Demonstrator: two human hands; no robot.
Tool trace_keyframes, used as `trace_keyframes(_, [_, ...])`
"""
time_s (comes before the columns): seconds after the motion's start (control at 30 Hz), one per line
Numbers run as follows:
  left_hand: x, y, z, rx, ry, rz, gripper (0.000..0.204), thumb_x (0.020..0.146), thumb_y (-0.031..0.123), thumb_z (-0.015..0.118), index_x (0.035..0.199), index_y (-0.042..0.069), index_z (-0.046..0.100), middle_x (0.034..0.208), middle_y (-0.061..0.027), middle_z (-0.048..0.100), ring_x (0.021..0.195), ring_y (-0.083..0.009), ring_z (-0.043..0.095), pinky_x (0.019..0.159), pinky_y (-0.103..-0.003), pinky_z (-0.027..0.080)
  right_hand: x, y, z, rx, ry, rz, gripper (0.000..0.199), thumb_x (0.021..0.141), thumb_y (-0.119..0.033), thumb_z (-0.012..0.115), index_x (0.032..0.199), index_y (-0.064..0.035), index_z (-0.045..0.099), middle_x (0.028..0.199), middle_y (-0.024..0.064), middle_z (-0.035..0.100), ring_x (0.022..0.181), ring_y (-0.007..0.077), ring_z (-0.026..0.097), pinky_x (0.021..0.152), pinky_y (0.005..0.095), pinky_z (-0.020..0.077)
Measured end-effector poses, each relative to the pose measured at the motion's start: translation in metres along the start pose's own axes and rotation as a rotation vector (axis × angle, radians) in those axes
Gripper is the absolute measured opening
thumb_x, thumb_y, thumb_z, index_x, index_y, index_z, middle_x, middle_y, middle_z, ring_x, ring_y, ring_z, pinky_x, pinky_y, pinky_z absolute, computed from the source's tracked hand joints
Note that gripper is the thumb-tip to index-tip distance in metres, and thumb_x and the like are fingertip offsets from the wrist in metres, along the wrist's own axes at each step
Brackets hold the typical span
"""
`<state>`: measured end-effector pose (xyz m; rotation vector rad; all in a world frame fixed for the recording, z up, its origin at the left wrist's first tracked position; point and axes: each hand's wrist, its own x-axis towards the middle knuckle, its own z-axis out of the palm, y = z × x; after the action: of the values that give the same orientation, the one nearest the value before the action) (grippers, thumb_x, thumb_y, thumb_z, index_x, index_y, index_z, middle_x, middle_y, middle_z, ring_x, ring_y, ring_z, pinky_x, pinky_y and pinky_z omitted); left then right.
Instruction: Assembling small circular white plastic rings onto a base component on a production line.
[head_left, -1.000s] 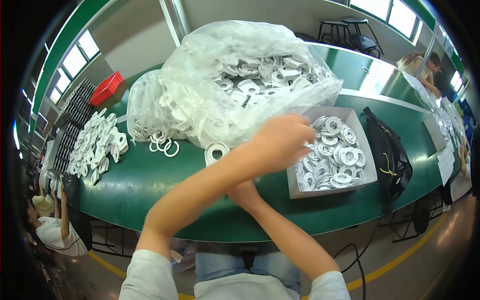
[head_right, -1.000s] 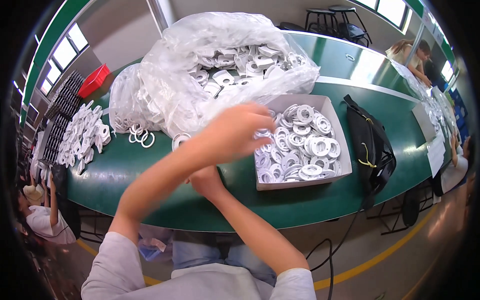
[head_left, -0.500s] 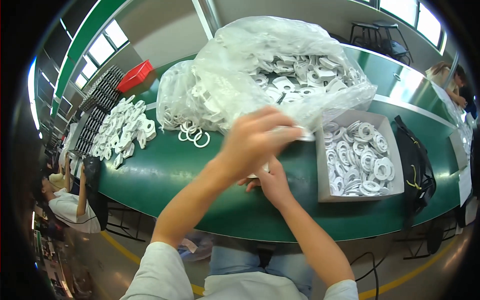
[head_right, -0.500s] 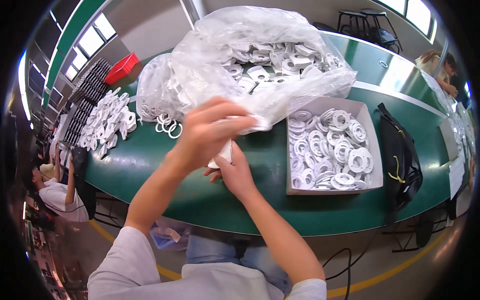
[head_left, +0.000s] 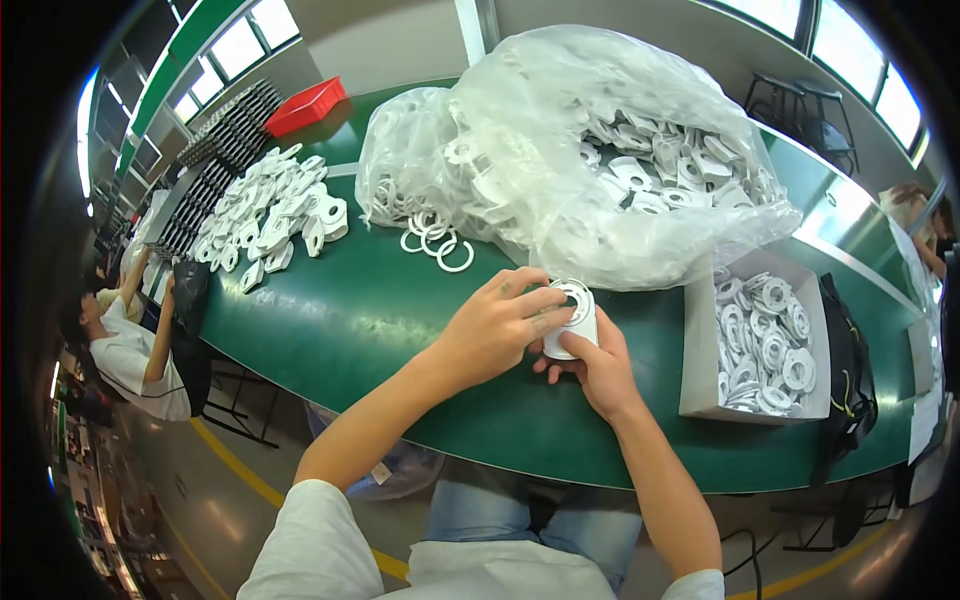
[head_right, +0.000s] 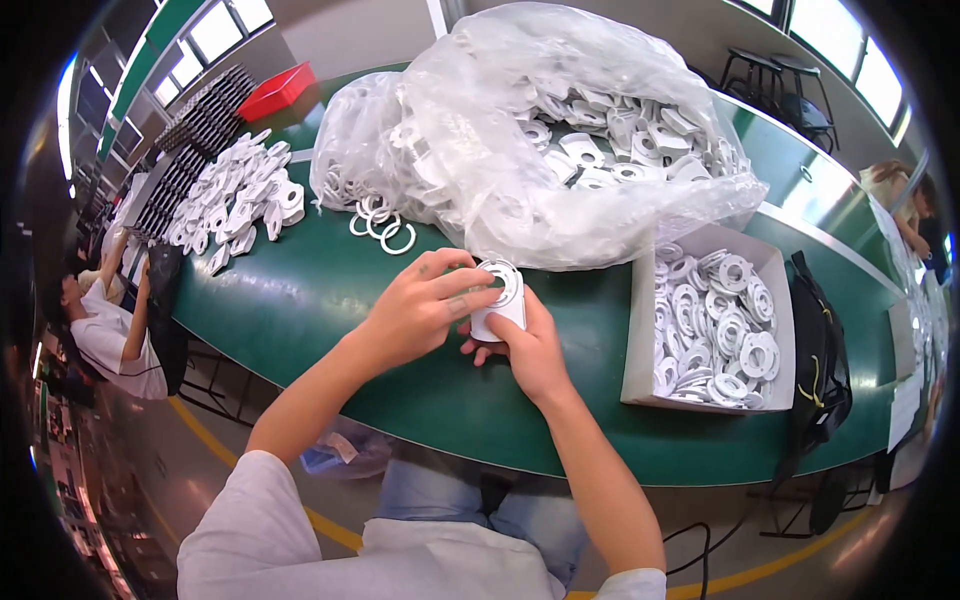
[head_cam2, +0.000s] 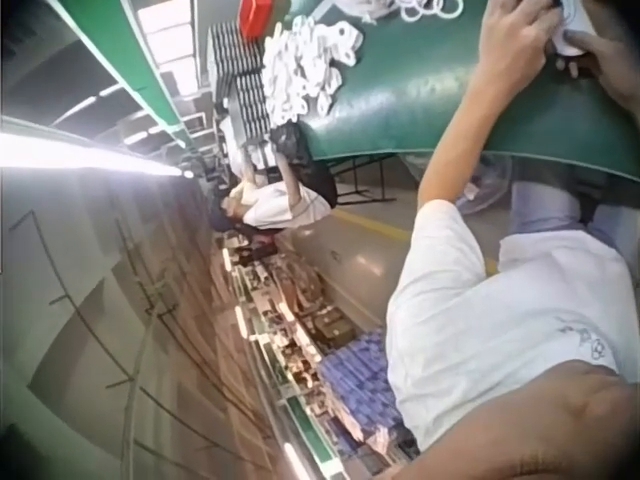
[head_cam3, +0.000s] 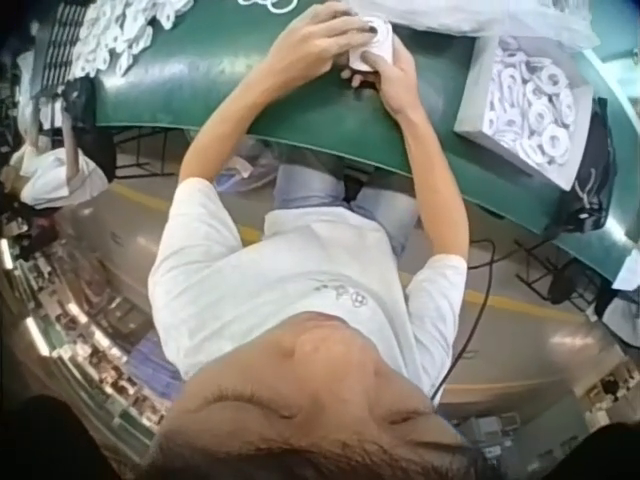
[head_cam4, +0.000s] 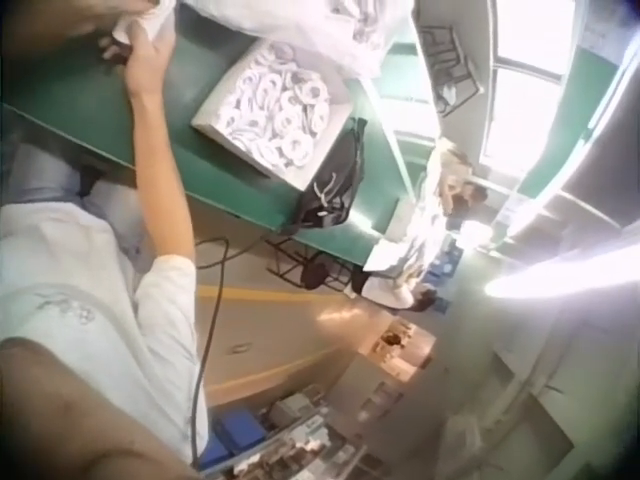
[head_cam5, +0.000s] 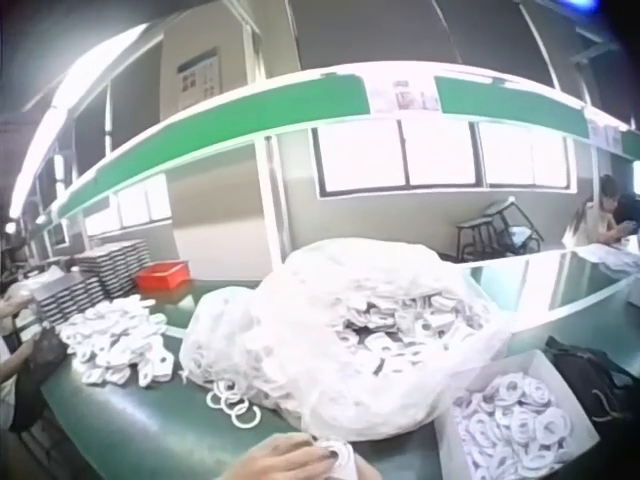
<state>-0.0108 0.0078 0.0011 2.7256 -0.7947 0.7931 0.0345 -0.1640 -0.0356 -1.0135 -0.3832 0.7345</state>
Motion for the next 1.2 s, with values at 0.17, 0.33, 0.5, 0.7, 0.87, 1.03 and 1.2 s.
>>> trace_keyframes(0.17, [0.014, -0.001, -0.011, 0.024, -0.025, 0.043, 0.034, 0.061, 0.005, 0.069, 0.095, 0.01, 0.068, 0.104, -0.001, 0.061, 0.101, -0.025, 0.055, 0.082, -0.037, 0.047, -0.001, -0.002, 0.0, -0.031, 0.016, 0.009, 0.04, 0.087, -0.002, 0.043, 0.126, -0.0005, 0.04, 0.092, 0.0173, 0.063, 0.07, 0.0247, 0.065, 0.054, 0.0289, 0.051])
trace_keyframes(0.33, [0.008, -0.007, -0.004, 0.016, 0.009, 0.007, 0.025, 0.063, 0.008, 0.069, 0.088, 0.009, 0.066, 0.095, -0.0009, 0.062, 0.097, -0.0242, 0.056, 0.079, -0.036, 0.047, -0.001, -0.002, 0.005, -0.045, -0.035, 0.033, 0.037, 0.088, -0.002, 0.042, 0.125, 0.0, 0.041, 0.091, 0.0162, 0.063, 0.069, 0.0218, 0.064, 0.056, 0.0281, 0.0521])
trace_keyframes(0.5, [0.012, -0.016, -0.002, -0.209, 0.073, -0.025, 0.016, 0.07, 0.006, 0.07, 0.085, 0.007, 0.067, 0.088, -0.0029, 0.06, 0.091, -0.0245, 0.056, 0.076, -0.034, 0.047, -0.003, -0.001, 0.002, -0.068, 0.009, 0.047, 0.032, 0.089, -0.004, 0.043, 0.121, 0.0014, 0.043, 0.092, 0.0179, 0.064, 0.07, 0.022, 0.064, 0.057, 0.0286, 0.0523])
trace_keyframes(0.7, [-0.015, -0.087, -0.028, -0.024, -0.029, -0.769, 0.015, 0.078, 0.018, 0.069, 0.088, 0.006, 0.068, 0.086, -0.0098, 0.065, 0.083, -0.0282, 0.062, 0.071, -0.038, 0.048, 0.0, -0.001, 0.003, -0.057, 0.035, 0.039, 0.028, 0.09, -0.008, 0.047, 0.114, 0.004, 0.046, 0.093, 0.0212, 0.064, 0.073, 0.0236, 0.064, 0.058, 0.0303, 0.0514])
trace_keyframes(0.87, [-0.035, -0.104, -0.006, 0.106, -0.068, -0.877, 0.012, 0.075, 0.016, 0.068, 0.082, 0.005, 0.067, 0.086, -0.0107, 0.064, 0.08, -0.0299, 0.062, 0.07, -0.04, 0.048, 0.0, -0.002, 0.005, -0.086, 0.051, 0.034, 0.027, 0.09, -0.008, 0.047, 0.115, 0.0034, 0.047, 0.093, 0.0198, 0.064, 0.073, 0.0229, 0.064, 0.058, 0.0296, 0.0513])
trace_keyframes(1.03, [-0.028, -0.098, -0.009, 0.055, 0.076, -0.773, 0.01, 0.076, 0.011, 0.069, 0.084, 0.005, 0.068, 0.077, -0.0093, 0.066, 0.068, -0.0203, 0.063, 0.061, -0.032, 0.048, -0.001, -0.002, 0.005, -0.093, 0.059, 0.033, 0.027, 0.091, -0.008, 0.047, 0.115, 0.0033, 0.047, 0.092, 0.0188, 0.064, 0.073, 0.0225, 0.064, 0.058, 0.029, 0.0511])
trace_keyframes(1.2, [-0.012, -0.062, -0.003, -0.375, 0.297, -0.702, 0.012, 0.077, 0.004, 0.067, 0.089, 0.002, 0.065, 0.076, -0.0076, 0.065, 0.067, -0.0172, 0.061, 0.061, -0.027, 0.047, -0.001, 0.0, 0.003, -0.098, 0.058, 0.033, 0.027, 0.091, -0.008, 0.047, 0.116, 0.0029, 0.047, 0.092, 0.0182, 0.064, 0.073, 0.0221, 0.064, 0.058, 0.0283, 0.0508])
